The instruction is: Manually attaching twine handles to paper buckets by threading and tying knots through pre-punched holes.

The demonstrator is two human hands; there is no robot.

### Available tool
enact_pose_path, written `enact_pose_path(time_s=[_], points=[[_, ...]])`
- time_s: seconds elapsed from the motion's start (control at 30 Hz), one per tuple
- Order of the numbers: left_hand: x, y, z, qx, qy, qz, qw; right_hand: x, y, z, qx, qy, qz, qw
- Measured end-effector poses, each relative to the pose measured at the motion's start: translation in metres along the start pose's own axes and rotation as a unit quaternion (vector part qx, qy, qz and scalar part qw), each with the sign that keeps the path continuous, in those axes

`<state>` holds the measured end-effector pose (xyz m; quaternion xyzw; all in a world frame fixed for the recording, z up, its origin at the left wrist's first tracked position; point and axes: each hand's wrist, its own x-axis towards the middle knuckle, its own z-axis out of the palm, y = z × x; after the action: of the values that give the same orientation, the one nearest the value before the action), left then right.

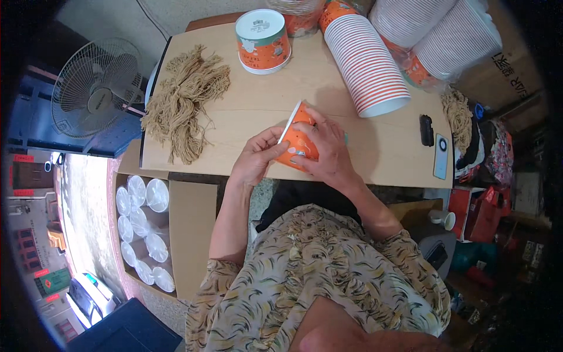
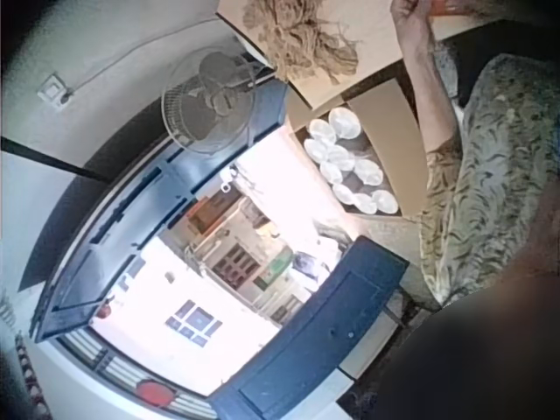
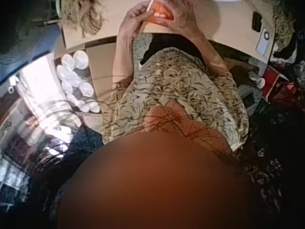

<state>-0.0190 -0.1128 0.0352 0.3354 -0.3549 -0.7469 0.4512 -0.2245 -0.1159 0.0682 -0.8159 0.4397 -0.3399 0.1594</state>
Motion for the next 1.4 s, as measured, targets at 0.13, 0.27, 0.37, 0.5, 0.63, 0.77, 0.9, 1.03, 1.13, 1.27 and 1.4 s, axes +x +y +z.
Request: enact_pose_path(time_s=[0.13,0.27,0.37,0.5,0.63,0.77,0.9,1.03,1.13,1.27,1.4], points=[[0.0,0.001,0.001,0.003,0.0,0.001,1.0,-0.001,0.003,0.001,0.0,0.007,-0.011,1.0],[-0.001,-0.001,-0.001,0.018,0.007,0.01,1.0,-0.005,0.01,0.004,0.046,0.017,-0.008,0.999],[-0.001,0.001,0.001,0.02,0.009,0.006,1.0,-0.006,0.012,0.006,0.064,0.035,-0.004,0.997],[-0.004,0.002,0.001,0.024,0.019,0.013,0.999,-0.003,0.01,0.01,0.035,0.03,-0.041,0.998],[-0.012,0.008,0.007,0.119,0.109,0.09,0.983,-0.015,0.003,0.023,0.036,0.046,-0.086,0.995],[-0.007,0.032,0.013,0.513,0.101,0.343,0.78,-0.077,0.02,0.061,0.113,-0.077,-0.229,0.964],[-0.013,0.025,0.006,0.655,0.077,0.316,0.682,-0.094,0.019,0.068,0.115,-0.151,-0.235,0.953],[-0.018,0.026,0.001,0.679,0.128,0.375,0.618,-0.097,0.024,0.063,0.123,-0.014,-0.035,0.992],[-0.023,0.028,-0.019,0.524,0.195,0.382,0.736,-0.135,0.047,0.073,0.077,0.06,0.054,0.994],[-0.023,0.011,-0.109,0.548,0.426,0.22,0.685,-0.16,0.031,0.081,0.245,-0.197,0.008,0.949],[-0.003,0.0,-0.148,0.625,0.462,0.228,0.587,-0.129,0.004,0.078,0.278,-0.163,0.024,0.946]])
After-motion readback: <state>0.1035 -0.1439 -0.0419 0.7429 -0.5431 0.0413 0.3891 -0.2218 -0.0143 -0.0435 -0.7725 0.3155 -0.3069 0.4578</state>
